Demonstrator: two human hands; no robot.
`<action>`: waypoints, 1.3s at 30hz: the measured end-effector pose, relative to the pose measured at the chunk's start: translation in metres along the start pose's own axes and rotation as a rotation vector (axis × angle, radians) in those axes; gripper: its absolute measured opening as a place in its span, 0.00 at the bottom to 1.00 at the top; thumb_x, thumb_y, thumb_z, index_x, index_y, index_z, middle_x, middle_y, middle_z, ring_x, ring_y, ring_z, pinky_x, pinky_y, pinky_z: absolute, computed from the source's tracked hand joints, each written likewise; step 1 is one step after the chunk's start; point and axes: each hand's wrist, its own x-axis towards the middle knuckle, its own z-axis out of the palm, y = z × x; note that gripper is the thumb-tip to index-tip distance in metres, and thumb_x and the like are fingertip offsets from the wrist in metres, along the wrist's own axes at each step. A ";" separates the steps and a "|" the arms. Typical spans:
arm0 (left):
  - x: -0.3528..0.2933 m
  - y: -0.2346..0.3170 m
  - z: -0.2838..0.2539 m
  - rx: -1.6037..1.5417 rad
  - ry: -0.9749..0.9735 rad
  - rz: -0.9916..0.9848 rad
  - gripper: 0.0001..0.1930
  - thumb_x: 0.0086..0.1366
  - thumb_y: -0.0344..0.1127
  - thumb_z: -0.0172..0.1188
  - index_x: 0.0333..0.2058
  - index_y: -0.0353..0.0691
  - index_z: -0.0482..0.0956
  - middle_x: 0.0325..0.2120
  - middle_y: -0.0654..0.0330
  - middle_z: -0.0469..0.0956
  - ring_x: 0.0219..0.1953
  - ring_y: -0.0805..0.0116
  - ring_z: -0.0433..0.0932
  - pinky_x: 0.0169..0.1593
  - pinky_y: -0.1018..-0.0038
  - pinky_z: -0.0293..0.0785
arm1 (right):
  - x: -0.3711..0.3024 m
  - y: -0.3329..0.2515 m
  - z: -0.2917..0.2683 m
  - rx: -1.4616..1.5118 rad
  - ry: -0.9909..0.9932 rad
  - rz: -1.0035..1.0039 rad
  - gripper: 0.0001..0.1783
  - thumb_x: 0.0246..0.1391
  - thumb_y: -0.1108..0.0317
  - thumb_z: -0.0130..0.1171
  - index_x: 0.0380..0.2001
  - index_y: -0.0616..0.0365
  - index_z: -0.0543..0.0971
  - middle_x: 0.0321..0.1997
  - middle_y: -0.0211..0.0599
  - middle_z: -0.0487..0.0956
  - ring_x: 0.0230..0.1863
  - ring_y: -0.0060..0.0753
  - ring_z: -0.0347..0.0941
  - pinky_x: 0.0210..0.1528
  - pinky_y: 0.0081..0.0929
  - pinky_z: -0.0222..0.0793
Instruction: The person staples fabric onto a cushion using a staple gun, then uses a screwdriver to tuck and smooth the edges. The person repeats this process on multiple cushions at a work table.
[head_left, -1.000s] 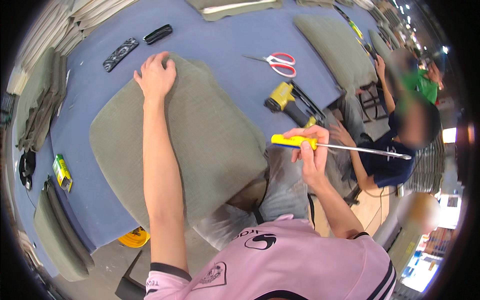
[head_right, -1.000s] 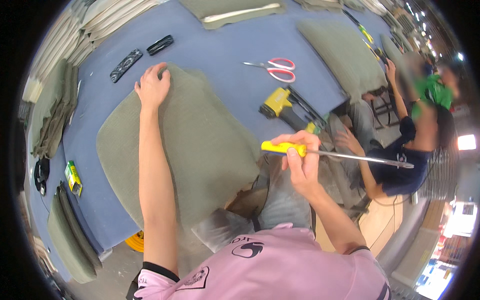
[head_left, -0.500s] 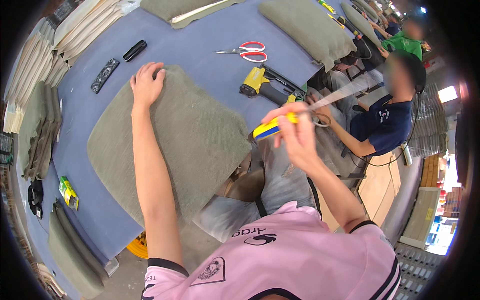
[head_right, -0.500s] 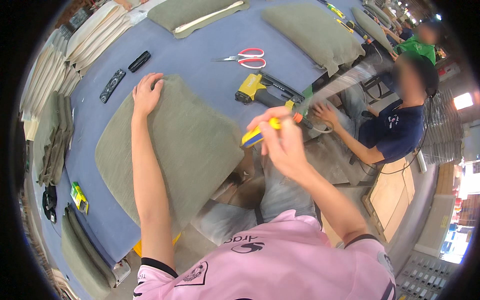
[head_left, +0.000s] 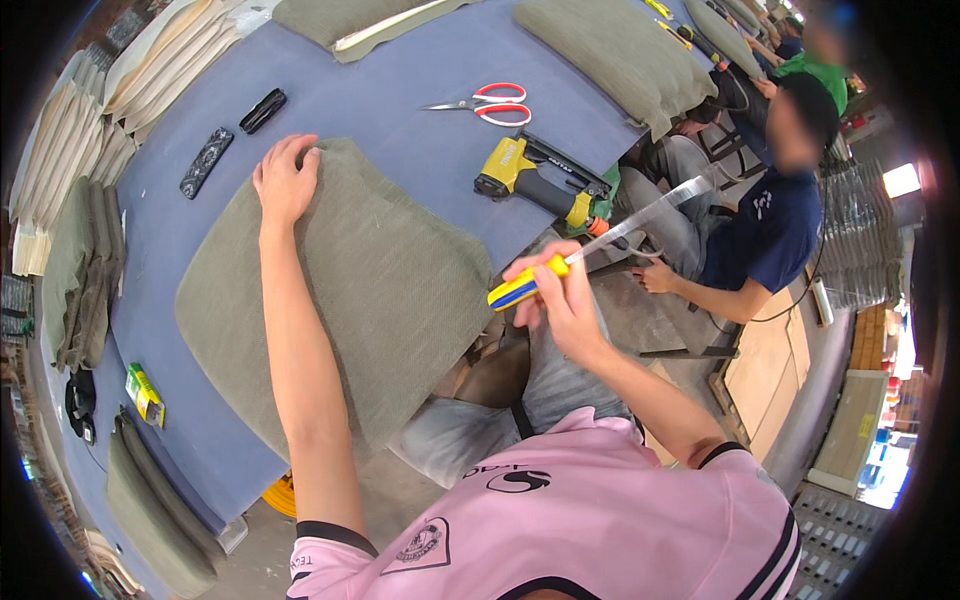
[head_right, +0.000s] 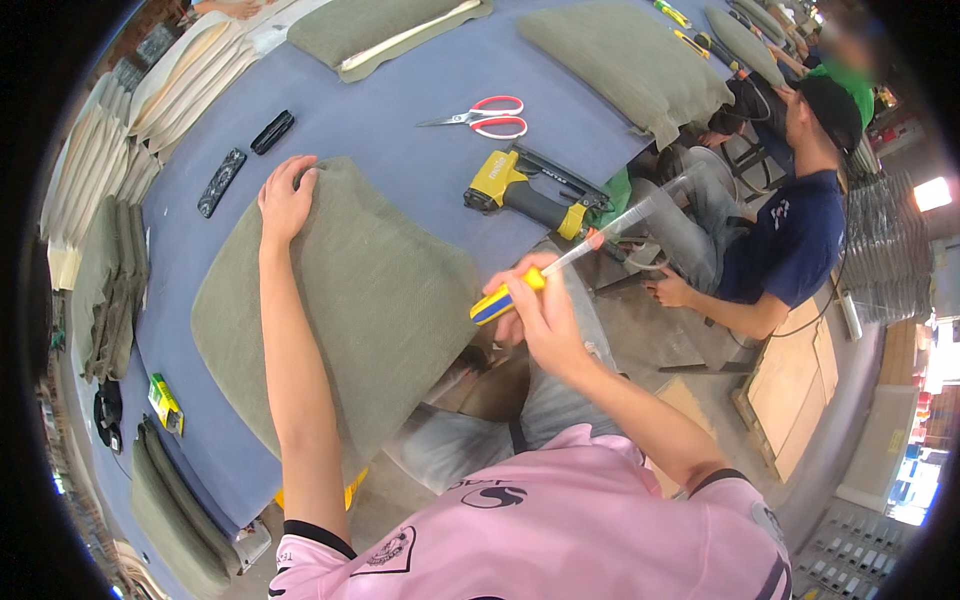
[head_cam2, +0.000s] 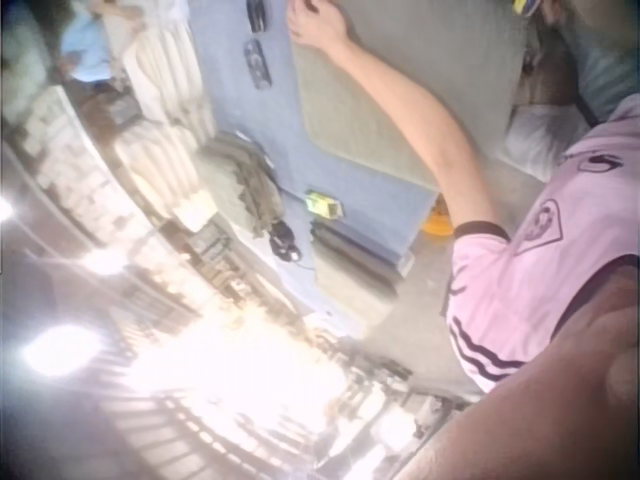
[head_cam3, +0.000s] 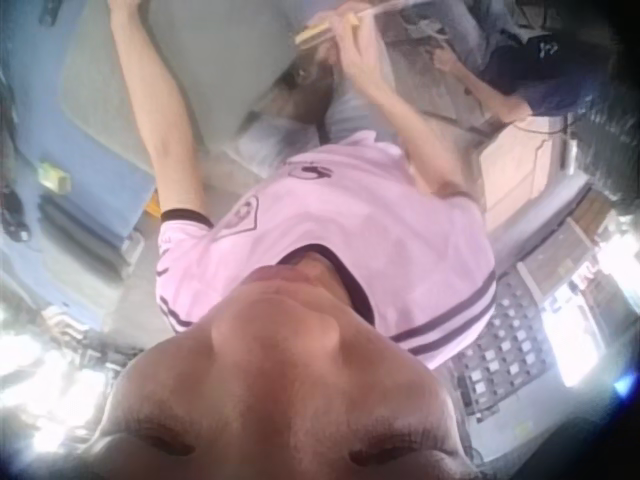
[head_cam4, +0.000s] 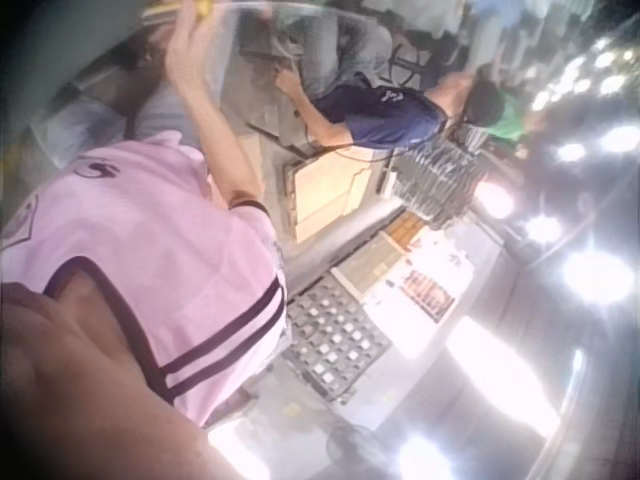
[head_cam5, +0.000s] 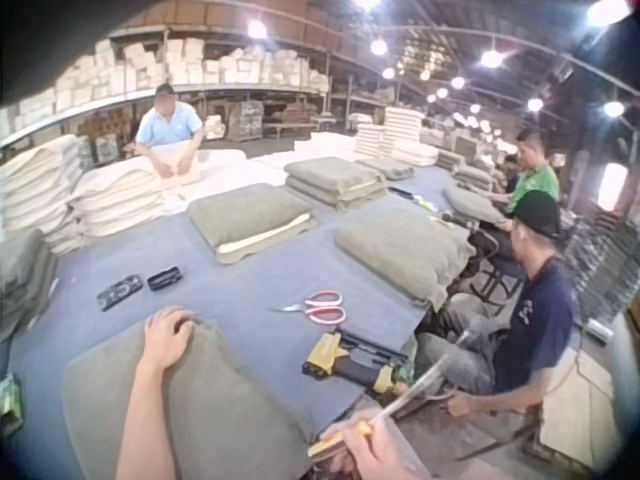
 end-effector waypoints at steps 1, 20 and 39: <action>-0.002 -0.007 -0.002 0.001 0.003 -0.001 0.20 0.80 0.50 0.60 0.63 0.56 0.89 0.72 0.63 0.82 0.78 0.56 0.73 0.82 0.46 0.56 | -0.009 0.003 -0.007 -0.122 0.011 -0.112 0.09 0.86 0.67 0.52 0.60 0.52 0.65 0.56 0.51 0.87 0.30 0.24 0.82 0.30 0.17 0.74; -0.008 -0.012 -0.002 -0.029 0.016 0.072 0.18 0.79 0.47 0.62 0.61 0.52 0.90 0.71 0.58 0.82 0.78 0.53 0.73 0.82 0.49 0.58 | -0.046 0.045 -0.021 0.309 0.283 -0.076 0.08 0.89 0.62 0.47 0.58 0.53 0.65 0.71 0.58 0.80 0.49 0.47 0.91 0.50 0.38 0.85; -0.007 -0.004 -0.002 0.054 -0.087 0.056 0.19 0.82 0.43 0.59 0.66 0.50 0.85 0.76 0.56 0.76 0.82 0.51 0.67 0.84 0.46 0.52 | -0.047 0.037 -0.009 -0.015 0.004 -0.349 0.07 0.88 0.63 0.49 0.59 0.52 0.68 0.62 0.46 0.86 0.42 0.28 0.86 0.45 0.28 0.79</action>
